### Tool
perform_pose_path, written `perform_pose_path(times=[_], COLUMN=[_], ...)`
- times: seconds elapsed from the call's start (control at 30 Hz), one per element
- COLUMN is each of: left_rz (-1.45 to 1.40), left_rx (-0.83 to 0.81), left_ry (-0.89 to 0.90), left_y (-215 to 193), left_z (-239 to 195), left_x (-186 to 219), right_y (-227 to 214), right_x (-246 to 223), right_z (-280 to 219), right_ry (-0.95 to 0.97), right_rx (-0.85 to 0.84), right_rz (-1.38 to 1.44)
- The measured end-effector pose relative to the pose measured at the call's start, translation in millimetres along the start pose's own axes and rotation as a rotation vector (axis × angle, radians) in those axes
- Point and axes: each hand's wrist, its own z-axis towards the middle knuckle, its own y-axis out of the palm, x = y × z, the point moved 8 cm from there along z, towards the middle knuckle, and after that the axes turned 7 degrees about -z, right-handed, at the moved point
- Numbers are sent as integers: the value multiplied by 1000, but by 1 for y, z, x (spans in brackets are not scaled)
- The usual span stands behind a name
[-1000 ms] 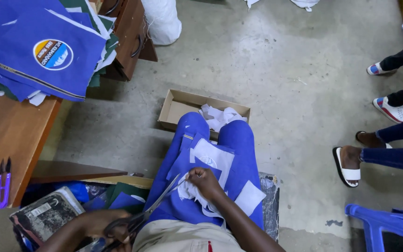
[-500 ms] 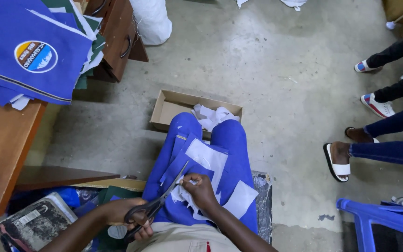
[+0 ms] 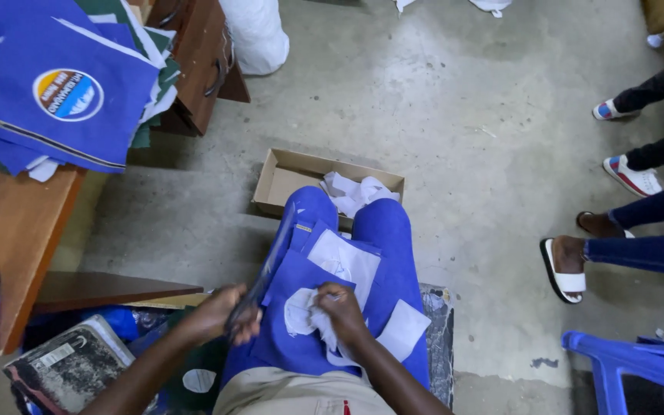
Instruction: Cutting small fabric pieces from a larger sheet using scissors in a factory setting.
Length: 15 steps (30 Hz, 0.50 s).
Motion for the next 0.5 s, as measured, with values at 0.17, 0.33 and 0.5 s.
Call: perform_pose_path(times=[0.17,0.33,0.5], left_rz=[360,-11,-105], left_rx=[546,375,349], left_ry=[238,432,269], left_y=[-25,-59,-99], left_z=[19,101,37], left_x=[35,-29,-46], right_y=[-28,-50,-111], right_x=[11,36,10], right_z=[6,16,17], right_ry=[196,53,-267], right_rx=[159,95,-41], right_rz=[303,353,684])
